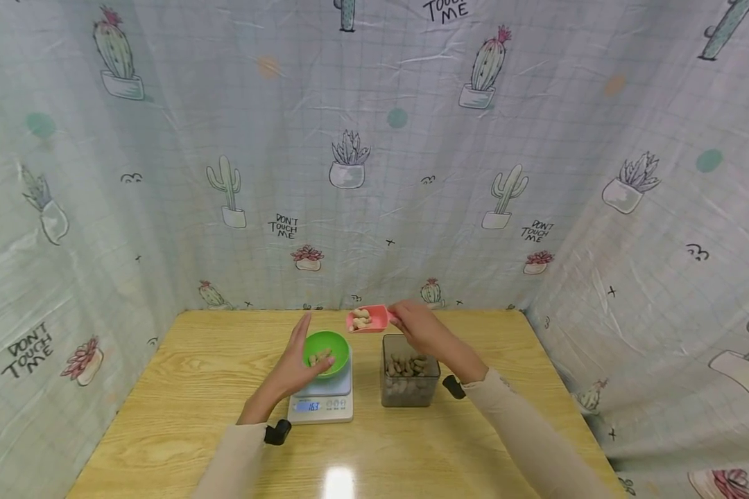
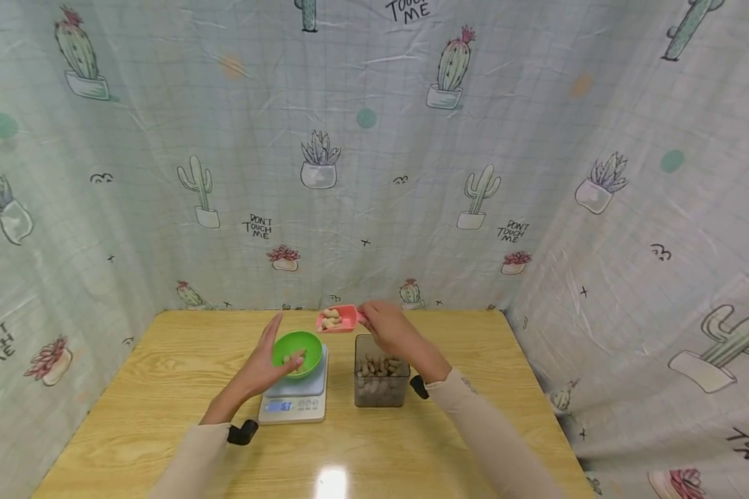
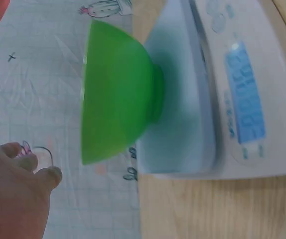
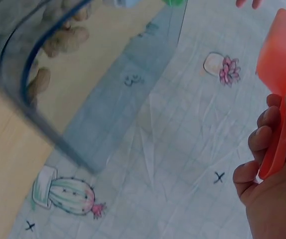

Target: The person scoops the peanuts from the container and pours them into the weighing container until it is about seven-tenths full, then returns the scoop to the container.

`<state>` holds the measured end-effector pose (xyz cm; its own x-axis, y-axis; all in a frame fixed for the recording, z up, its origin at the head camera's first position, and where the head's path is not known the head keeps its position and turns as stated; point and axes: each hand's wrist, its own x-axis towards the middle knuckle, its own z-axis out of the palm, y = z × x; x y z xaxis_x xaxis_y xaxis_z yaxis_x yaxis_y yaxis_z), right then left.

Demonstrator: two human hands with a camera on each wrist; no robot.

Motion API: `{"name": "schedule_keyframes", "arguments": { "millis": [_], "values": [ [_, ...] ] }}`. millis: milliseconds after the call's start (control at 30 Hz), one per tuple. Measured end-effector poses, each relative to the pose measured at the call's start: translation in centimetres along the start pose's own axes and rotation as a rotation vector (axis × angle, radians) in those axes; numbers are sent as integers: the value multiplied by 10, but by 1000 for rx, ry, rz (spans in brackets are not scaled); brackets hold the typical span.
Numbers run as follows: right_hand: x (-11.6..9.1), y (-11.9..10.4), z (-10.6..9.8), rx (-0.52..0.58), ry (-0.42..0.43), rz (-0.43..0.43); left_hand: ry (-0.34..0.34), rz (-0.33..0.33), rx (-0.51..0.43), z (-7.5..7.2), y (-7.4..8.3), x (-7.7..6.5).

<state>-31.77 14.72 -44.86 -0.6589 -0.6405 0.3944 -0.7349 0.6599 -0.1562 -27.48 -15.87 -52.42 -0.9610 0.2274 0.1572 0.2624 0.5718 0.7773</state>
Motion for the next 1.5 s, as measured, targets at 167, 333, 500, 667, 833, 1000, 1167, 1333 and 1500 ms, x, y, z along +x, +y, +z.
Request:
{"name": "schedule_keyframes", "arguments": {
  "millis": [167, 333, 500, 667, 833, 1000, 1167, 1333, 1500],
  "values": [
    [10, -9, 17, -10, -16, 3, -39, -35, 33, 1, -13, -1],
    [20, -17, 32, -43, -73, 10, -62, -71, 32, 5, -25, 0],
    [24, -25, 42, -116, -191, 37, -84, -120, 35, 10, -33, -1],
    [28, -31, 49, -167, -272, 70, -96, -169, 20, 14, -38, -1],
    [36, -36, 54, -214, -342, 76, -100, -187, 6, 16, -41, -2],
    [44, -43, 53, -365, -366, -7, -109, -176, 5, 17, -43, -1],
    [49, -49, 40, -478, -340, -82, -112, -178, 5, 18, -44, 0],
    [58, -53, 22, -507, -335, -63, -104, -184, 19, 17, -44, 0],
    [59, -50, 15, -467, -353, -35, -95, -189, 37, 18, -45, 1]
  ]
}}
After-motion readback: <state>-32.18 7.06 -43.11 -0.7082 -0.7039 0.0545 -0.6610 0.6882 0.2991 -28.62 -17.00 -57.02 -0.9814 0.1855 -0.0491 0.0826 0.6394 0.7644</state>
